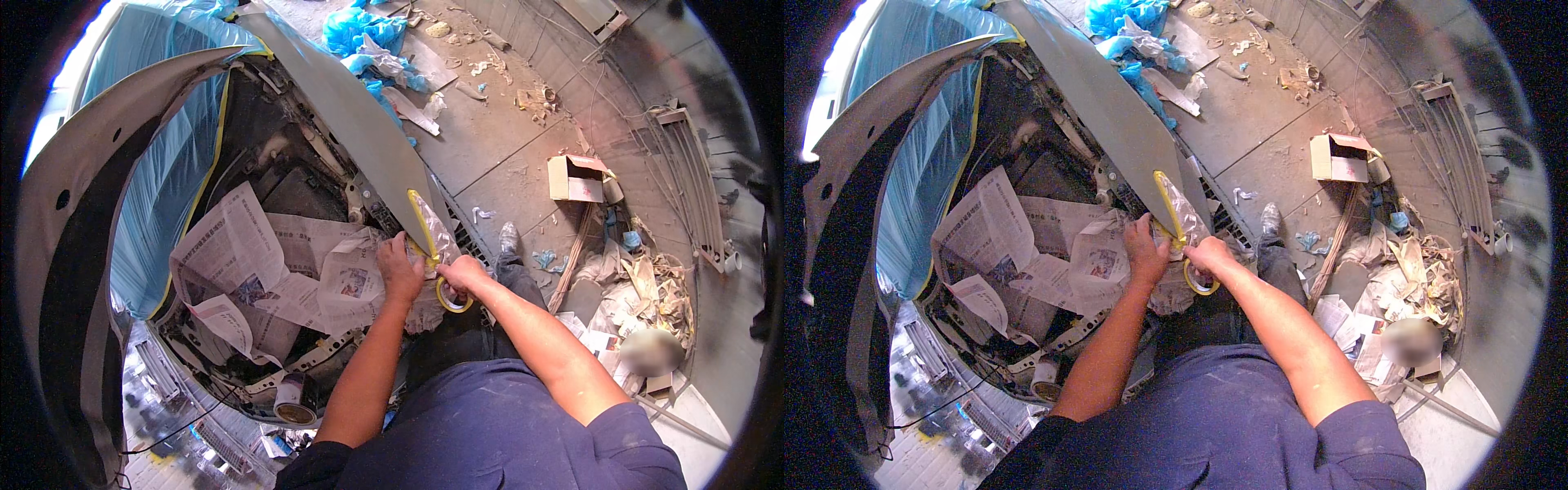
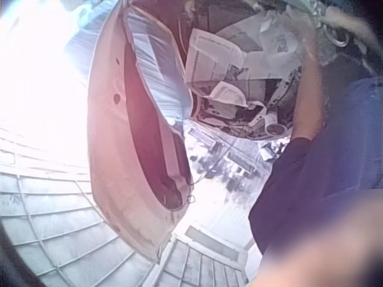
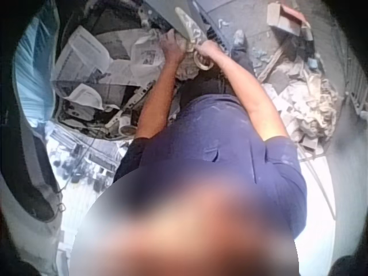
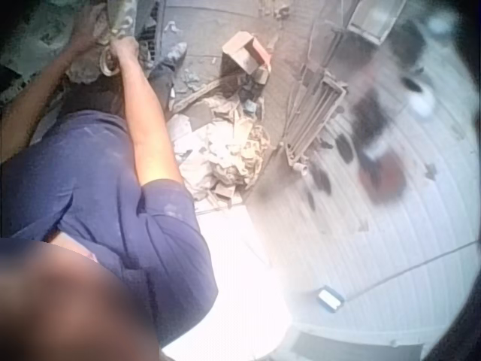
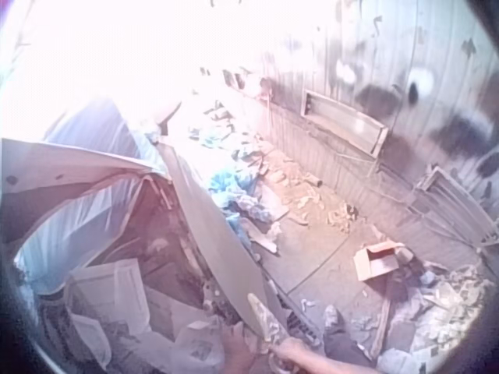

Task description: The person applies yellow masking tape to secure newspaper over the front bumper and grille of a car with the hood open. They smooth the tape along the edges and continue taping around the bumper perimeter.

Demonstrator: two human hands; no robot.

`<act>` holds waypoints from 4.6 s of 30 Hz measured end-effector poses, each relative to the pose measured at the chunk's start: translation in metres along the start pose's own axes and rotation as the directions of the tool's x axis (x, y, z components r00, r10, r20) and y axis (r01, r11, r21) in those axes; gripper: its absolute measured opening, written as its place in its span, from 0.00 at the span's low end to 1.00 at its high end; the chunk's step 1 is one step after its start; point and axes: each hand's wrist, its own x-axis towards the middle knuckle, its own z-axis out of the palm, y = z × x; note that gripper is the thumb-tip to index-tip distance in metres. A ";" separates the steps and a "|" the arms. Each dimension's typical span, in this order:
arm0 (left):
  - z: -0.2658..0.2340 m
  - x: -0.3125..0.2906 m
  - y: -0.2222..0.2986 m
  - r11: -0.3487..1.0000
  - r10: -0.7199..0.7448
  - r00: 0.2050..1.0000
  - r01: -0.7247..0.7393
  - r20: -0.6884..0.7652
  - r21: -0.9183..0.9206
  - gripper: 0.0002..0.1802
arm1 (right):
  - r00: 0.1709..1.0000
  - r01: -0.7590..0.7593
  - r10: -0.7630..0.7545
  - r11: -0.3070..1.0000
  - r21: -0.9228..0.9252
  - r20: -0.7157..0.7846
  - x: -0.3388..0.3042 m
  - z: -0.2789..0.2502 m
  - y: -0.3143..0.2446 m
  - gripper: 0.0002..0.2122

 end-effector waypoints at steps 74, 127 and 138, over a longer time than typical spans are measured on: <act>-0.016 -0.064 0.015 0.582 -0.337 0.790 0.603 0.513 -0.546 0.15 | 0.787 0.604 -0.605 0.796 -0.045 -0.121 -0.066 0.003 0.041 0.19; 0.017 -0.030 0.026 0.928 -0.367 0.930 0.365 0.010 0.077 0.14 | 0.880 0.242 -0.431 0.765 -0.597 -0.197 -0.021 -0.052 -0.043 0.23; 0.014 -0.021 0.040 0.895 -0.436 0.894 0.443 -0.098 0.059 0.13 | 0.881 0.240 -0.427 0.774 -0.586 -0.204 -0.015 -0.045 -0.034 0.24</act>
